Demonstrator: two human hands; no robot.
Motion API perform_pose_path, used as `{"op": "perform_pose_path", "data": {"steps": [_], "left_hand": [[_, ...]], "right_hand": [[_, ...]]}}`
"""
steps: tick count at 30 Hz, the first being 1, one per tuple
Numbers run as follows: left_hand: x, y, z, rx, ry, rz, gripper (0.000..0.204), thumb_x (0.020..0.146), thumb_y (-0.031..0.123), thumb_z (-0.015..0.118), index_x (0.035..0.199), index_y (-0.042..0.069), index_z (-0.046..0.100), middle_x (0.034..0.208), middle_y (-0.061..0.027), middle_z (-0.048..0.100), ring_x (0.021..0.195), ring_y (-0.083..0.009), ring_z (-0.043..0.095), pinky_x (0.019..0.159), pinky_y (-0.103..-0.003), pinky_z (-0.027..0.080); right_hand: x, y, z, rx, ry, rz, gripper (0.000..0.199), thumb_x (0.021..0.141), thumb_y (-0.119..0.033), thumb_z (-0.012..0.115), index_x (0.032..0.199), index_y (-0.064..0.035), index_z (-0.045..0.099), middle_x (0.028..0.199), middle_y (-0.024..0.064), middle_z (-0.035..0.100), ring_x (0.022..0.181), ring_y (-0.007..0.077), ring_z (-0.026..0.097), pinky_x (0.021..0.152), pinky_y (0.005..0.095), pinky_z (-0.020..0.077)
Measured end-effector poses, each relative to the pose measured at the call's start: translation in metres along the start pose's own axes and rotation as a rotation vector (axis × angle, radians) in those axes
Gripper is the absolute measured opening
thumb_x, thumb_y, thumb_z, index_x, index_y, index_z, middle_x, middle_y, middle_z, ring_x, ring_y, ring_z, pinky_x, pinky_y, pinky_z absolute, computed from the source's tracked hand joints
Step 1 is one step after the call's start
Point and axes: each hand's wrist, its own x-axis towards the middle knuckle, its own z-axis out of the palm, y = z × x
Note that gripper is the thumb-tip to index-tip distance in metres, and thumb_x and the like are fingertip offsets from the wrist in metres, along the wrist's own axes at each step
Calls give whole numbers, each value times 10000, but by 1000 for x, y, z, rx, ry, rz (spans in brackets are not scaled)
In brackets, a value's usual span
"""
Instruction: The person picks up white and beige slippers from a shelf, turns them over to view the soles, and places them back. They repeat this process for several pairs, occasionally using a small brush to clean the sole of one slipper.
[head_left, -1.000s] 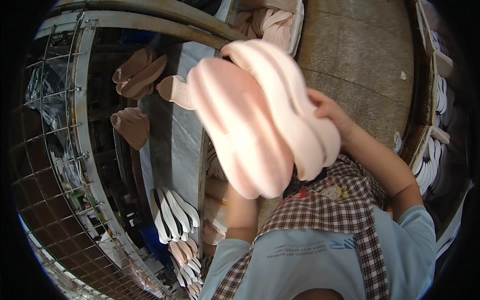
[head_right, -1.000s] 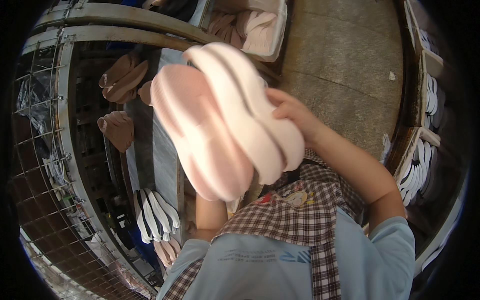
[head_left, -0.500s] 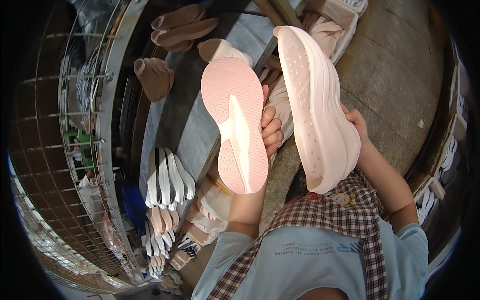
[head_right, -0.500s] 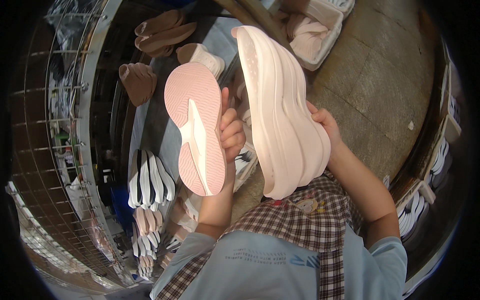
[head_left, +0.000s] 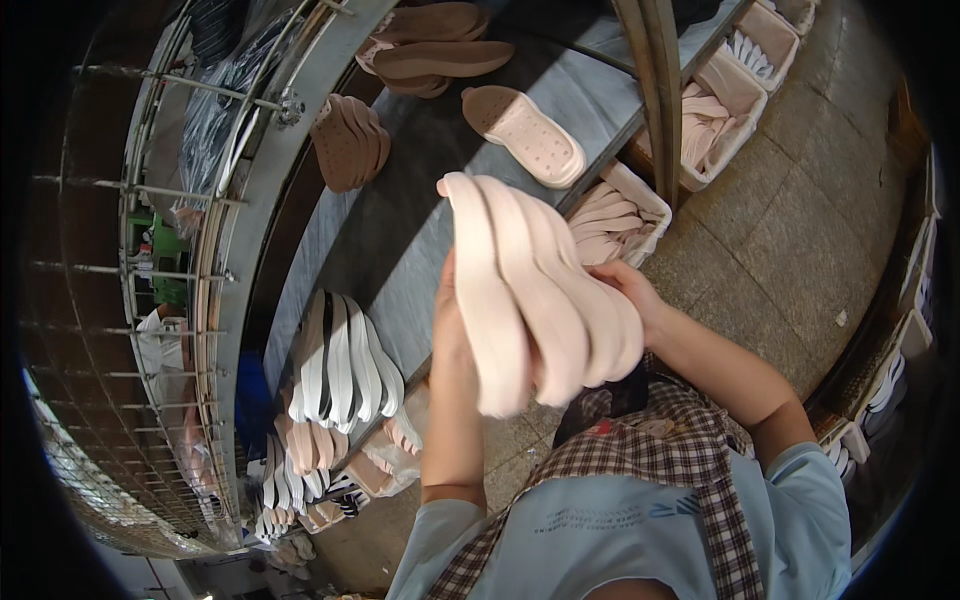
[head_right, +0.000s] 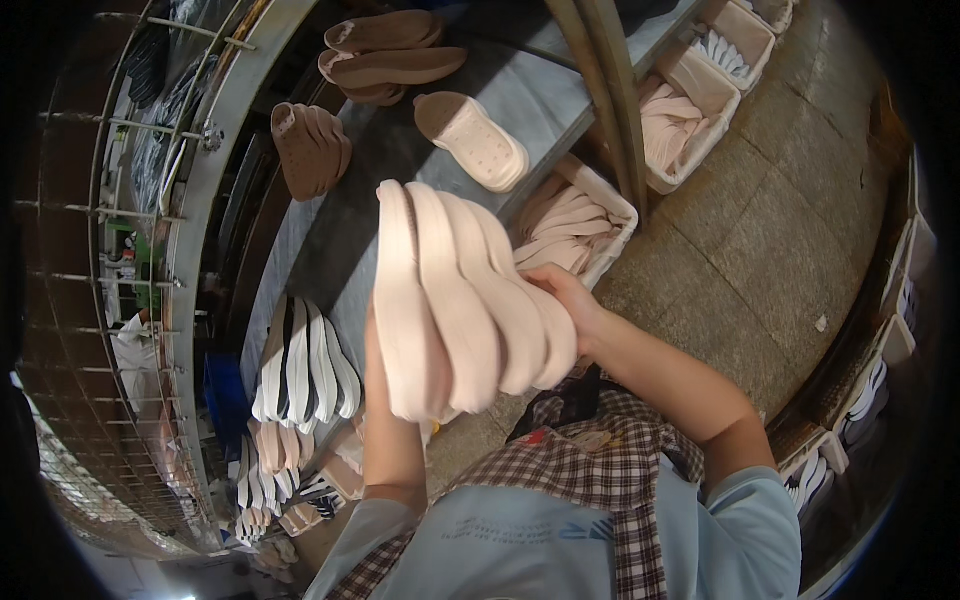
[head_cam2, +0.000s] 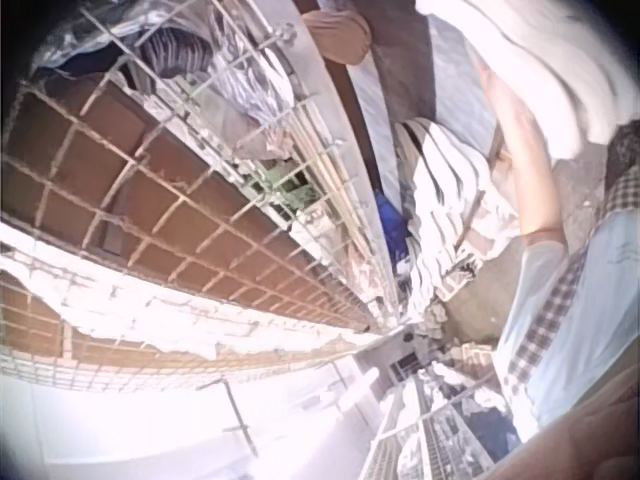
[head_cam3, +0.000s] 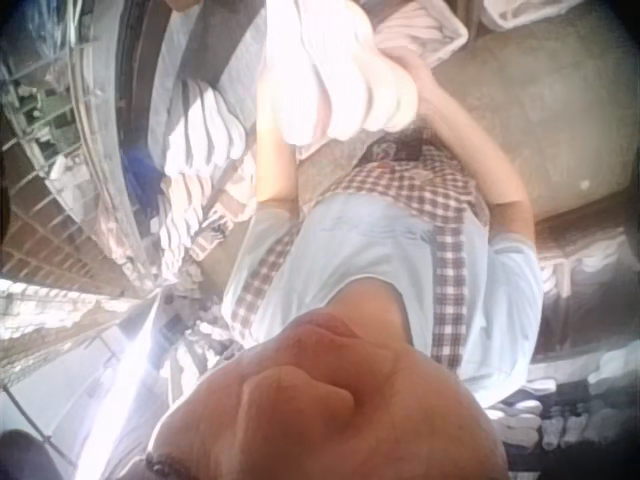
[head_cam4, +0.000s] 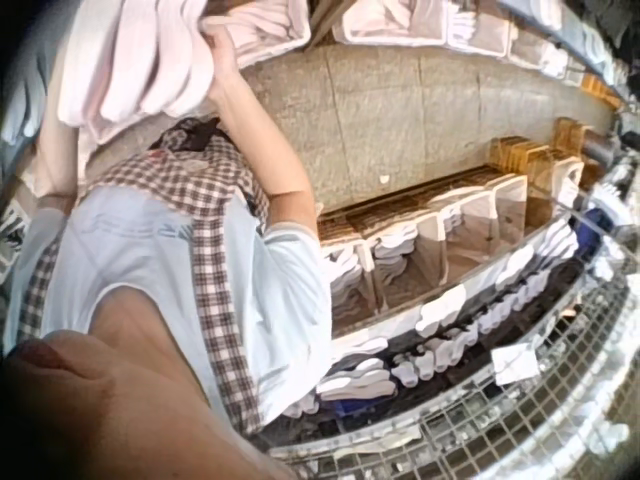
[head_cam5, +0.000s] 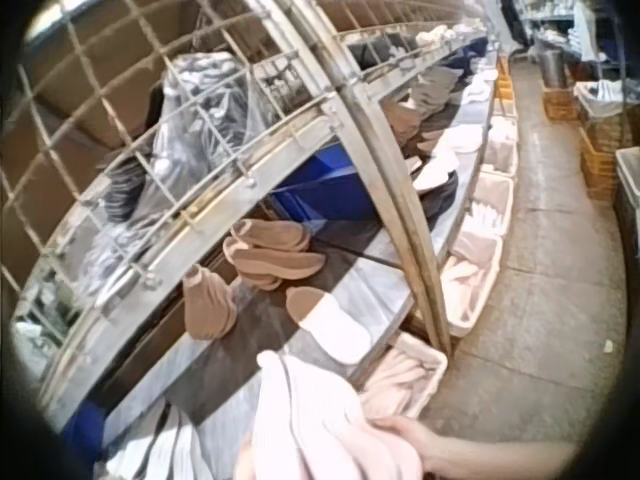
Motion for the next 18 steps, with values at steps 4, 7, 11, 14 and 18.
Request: {"op": "perform_pose_path", "data": {"steps": [4, 7, 11, 14, 18], "left_hand": [[64, 32, -36, 157, -157, -2, 423, 840, -42, 562, 1248, 29, 476, 1121, -160, 590, 962, -251, 620, 822, -387, 546], [113, 40, -54, 287, -301, 40, 410, 848, -38, 548, 1246, 11, 467, 1119, -162, 587, 961, -248, 618, 821, -384, 541], [138, 33, -47, 255, -131, -11, 408, 867, -22, 530, 1265, -6, 439, 1145, -159, 569, 980, -238, 604, 833, -373, 524], [132, 21, -40, 238, -114, 19, 460, 880, 5, 542, 1313, -8, 385, 1218, -145, 532, 1060, -227, 563, 897, -346, 484], [154, 29, -65, 269, -289, 147, 520, 882, 12, 548, 1356, 5, 332, 1280, -142, 480, 1131, -223, 507, 947, -332, 435]], "right_hand": [[70, -1, 9, 57, 190, 16, 383, 894, -289, 380, 1059, 6, 560, 1057, 178, 614, 966, 296, 608, 872, 429, 487], [98, -4, 19, 152, 418, -77, 443, 922, -360, 340, 1095, 11, 511, 1060, 190, 603, 993, 335, 589, 876, 497, 471], [73, -4, 19, 373, 446, -200, 482, 935, -412, 322, 1106, 6, 490, 1133, 211, 572, 1064, 367, 561, 931, 562, 422], [56, 7, 9, 506, 486, -286, 454, 922, -413, 391, 1102, -3, 462, 1125, 203, 555, 1053, 371, 560, 932, 540, 432], [90, 3, 0, 451, 601, -402, 483, 873, -425, 511, 1131, -27, 421, 1083, 173, 479, 1022, 307, 551, 905, 509, 452]]}}
